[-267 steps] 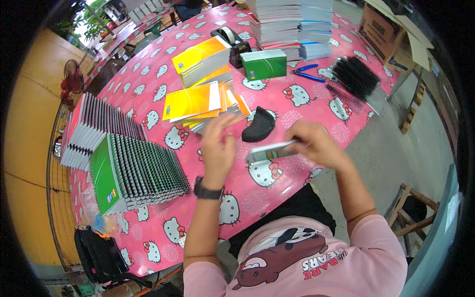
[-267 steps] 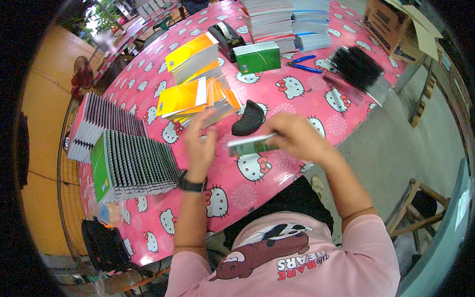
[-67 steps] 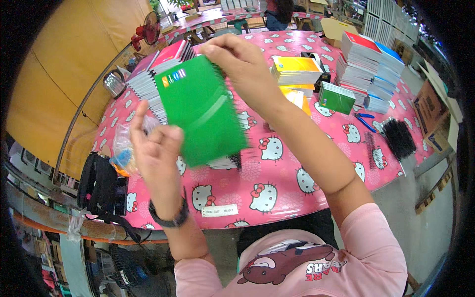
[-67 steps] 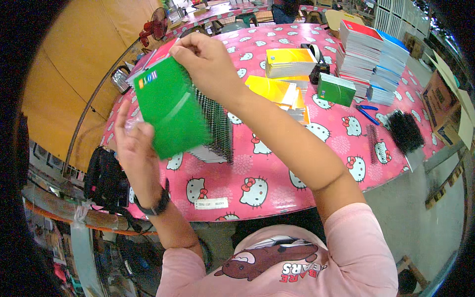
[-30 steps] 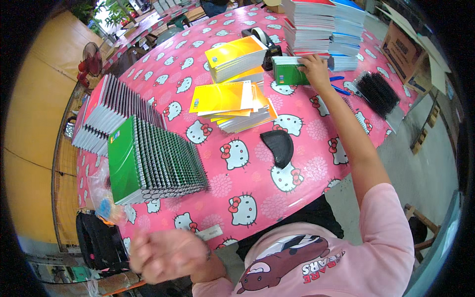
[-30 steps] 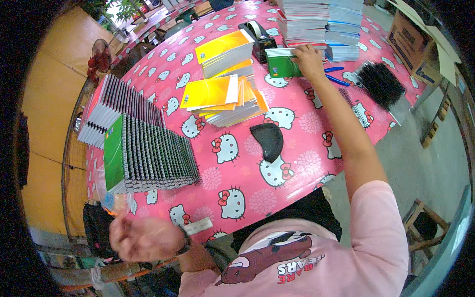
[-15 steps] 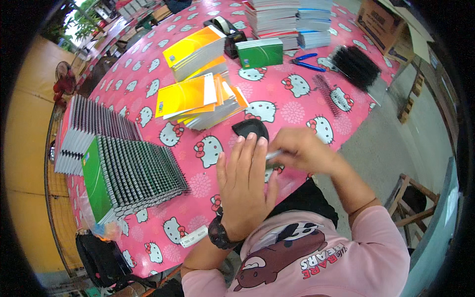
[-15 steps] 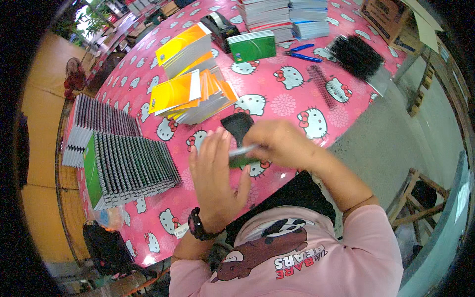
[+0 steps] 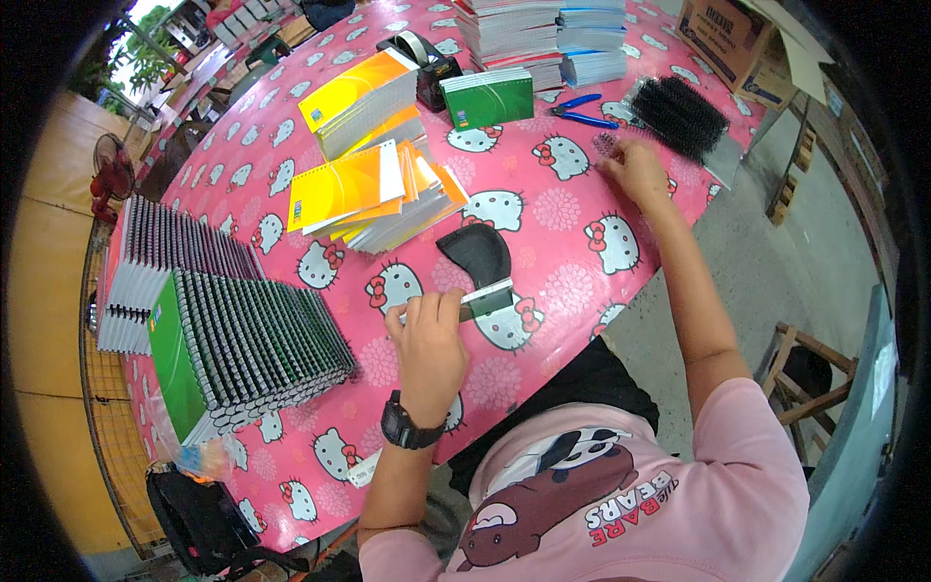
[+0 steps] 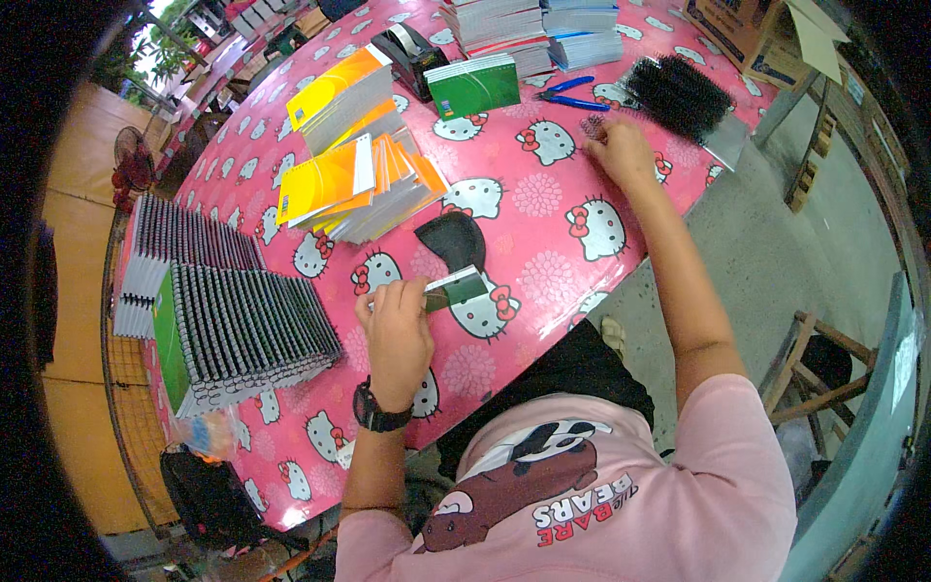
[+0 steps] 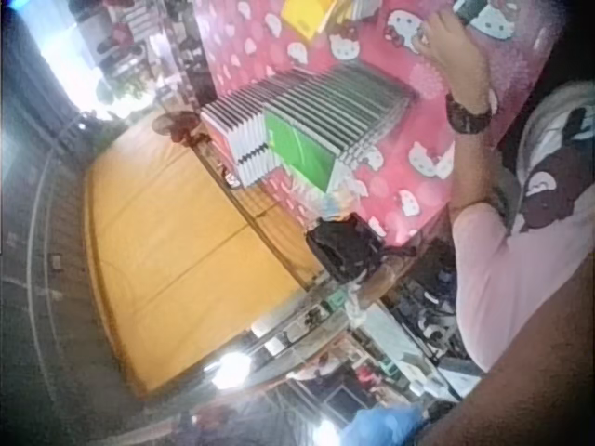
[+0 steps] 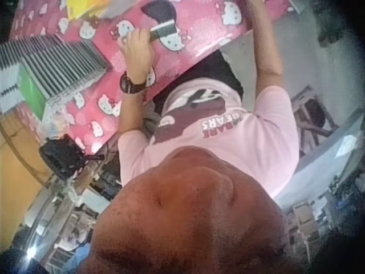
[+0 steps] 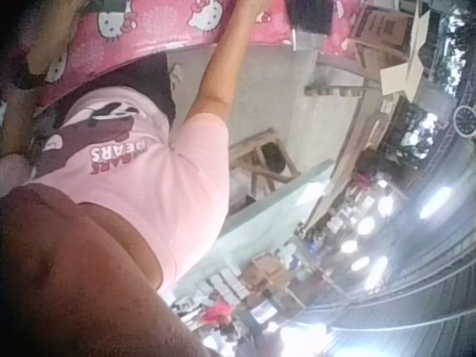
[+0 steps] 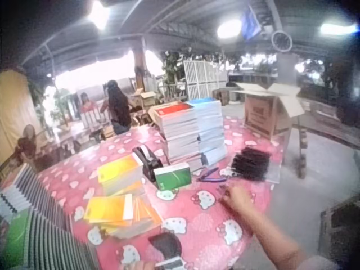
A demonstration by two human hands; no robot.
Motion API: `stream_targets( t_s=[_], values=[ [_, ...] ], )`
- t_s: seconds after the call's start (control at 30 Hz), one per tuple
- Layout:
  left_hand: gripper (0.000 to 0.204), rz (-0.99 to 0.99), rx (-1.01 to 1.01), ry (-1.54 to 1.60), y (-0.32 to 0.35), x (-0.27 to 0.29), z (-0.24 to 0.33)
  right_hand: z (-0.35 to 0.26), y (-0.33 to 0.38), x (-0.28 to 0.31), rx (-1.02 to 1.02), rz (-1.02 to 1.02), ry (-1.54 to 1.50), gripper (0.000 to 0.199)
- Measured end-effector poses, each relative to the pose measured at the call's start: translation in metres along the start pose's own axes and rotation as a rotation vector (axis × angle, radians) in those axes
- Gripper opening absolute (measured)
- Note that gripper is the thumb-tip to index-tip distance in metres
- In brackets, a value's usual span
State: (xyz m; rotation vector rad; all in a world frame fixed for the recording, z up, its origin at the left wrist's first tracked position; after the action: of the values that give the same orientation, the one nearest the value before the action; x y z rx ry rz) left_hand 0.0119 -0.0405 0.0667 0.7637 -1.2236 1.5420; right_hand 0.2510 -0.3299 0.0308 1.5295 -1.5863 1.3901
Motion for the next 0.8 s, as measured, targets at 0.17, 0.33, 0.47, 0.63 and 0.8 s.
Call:
stream_targets(
  t_s=[0.17, 0.33, 0.47, 0.63, 0.8],
  values=[
    [0.03, 0.142, -0.021, 0.108, -0.007, -0.004, 0.004, -0.004, 0.001, -0.006, 0.013, 0.015, 0.023, 0.034],
    [0.03, 0.106, -0.007, 0.117, -0.002, -0.006, 0.001, -0.023, 0.013, -0.006, 0.227, -0.018, -0.19, 0.027],
    [0.024, 0.148, -0.004, 0.117, -0.001, -0.002, -0.01, -0.059, 0.042, 0.007, 0.49, -0.148, -0.515, 0.026],
    [0.02, 0.202, 0.012, 0.152, -0.001, -0.002, -0.012, -0.14, 0.087, 0.025, 0.227, -0.529, -1.015, 0.03],
    [0.016, 0.183, -0.001, 0.21, 0.0, 0.001, -0.009, -0.153, 0.103, 0.018, 0.434, -0.521, -1.039, 0.021]
  ],
)
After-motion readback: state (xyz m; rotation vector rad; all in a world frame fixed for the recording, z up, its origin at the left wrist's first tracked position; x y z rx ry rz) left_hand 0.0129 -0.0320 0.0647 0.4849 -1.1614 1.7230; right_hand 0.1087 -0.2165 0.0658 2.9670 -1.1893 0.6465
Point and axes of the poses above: each hand's wrist, its own y-axis away from the middle knuckle, its own x-axis out of the back of the hand, z = x × y, the point moved 3 cm from there along -y, towards the middle knuckle, and after that the axes turned 7 degrees about x, right-handed, at the moved point
